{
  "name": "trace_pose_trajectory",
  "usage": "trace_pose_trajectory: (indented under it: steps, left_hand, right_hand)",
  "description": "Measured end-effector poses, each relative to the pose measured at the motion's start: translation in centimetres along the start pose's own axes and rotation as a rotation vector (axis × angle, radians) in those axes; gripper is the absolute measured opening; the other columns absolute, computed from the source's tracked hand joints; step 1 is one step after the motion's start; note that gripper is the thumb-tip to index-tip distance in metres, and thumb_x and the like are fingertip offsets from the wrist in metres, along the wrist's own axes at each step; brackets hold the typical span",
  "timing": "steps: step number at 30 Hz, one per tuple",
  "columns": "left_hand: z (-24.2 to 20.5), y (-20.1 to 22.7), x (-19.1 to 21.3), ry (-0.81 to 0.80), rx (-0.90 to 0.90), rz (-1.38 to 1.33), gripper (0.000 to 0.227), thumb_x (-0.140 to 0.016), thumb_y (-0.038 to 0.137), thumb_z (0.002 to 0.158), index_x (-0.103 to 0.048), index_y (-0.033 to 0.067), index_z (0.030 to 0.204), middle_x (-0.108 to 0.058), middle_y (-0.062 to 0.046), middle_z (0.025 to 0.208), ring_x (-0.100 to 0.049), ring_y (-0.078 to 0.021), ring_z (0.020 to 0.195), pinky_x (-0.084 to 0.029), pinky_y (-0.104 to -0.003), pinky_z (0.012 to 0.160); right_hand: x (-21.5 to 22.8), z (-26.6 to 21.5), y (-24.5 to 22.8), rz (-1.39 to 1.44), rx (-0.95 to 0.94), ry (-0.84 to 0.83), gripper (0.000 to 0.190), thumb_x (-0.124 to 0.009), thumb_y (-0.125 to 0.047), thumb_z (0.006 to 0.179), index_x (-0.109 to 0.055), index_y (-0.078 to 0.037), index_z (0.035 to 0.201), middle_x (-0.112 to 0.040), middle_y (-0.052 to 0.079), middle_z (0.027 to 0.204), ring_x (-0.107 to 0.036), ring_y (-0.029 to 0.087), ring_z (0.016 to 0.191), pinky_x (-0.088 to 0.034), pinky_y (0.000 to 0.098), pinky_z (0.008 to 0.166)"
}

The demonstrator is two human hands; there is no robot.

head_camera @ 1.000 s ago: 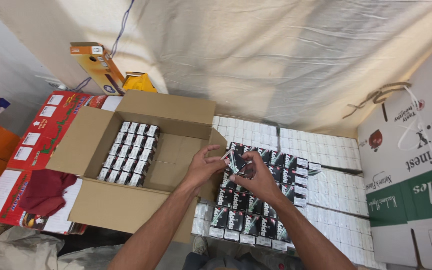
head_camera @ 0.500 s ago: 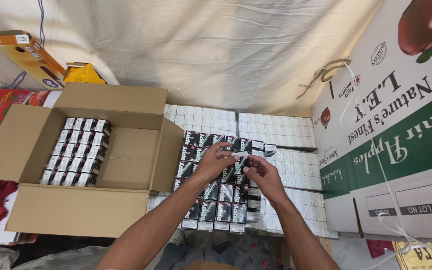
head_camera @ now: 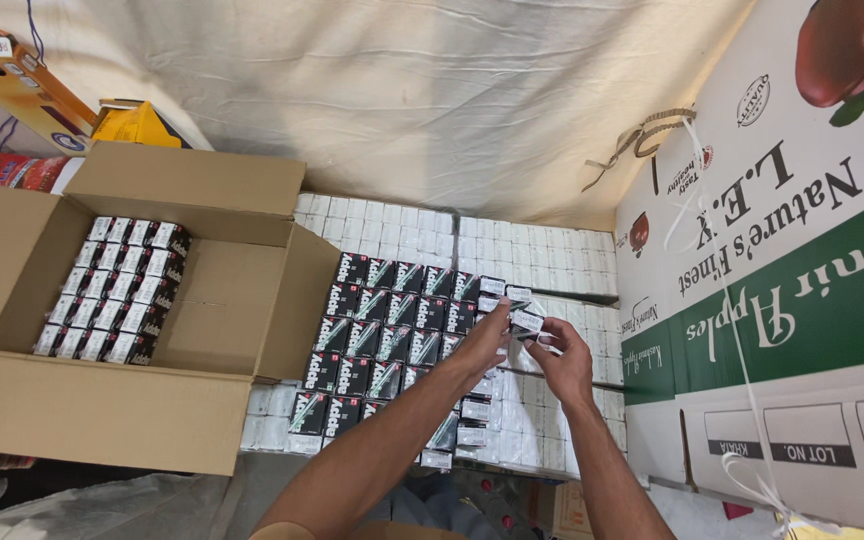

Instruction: The person repeatedly picks small black and white boxes from a larger cardboard box and places them in neat rows on a white surface. The hands handle the boxes one at a time, arranging them in aligned columns. The process continues throughout the clip without visible completion.

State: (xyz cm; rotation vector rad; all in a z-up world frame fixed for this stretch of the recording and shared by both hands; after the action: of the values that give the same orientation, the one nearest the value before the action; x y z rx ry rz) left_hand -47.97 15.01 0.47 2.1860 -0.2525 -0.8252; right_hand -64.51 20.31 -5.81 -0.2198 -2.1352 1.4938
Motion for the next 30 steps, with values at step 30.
trace_pose_trajectory:
  steps: [30]
  left_hand:
    - [1.2,0.6,3.1,0.126,-0.113,0.028,0.075,-0.039,0.062,0.107,-0.033,0.0082,0.158,-0.038,-0.031,0.156,-0.026,-0.0503,0.149,-0.019,-0.069,0.117]
  right_hand:
    - [-1.9,3.5,4.4,0.085,0.013,0.136,0.054,-0.066,0.001,0.082,-0.064,-0.019,0.132,-0.072,0.009,0.116,-0.069,0.018,0.104,-0.055,0.0355,0.095]
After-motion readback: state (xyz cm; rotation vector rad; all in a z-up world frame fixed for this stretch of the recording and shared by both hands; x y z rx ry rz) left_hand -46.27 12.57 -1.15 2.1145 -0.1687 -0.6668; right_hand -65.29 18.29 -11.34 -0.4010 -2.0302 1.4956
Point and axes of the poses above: each hand's wrist, its own z-axis towards the middle knuckle, its own x-axis out of the back of the hand, y = z × x, the point moved 4 cm from there along z, towards the middle knuckle
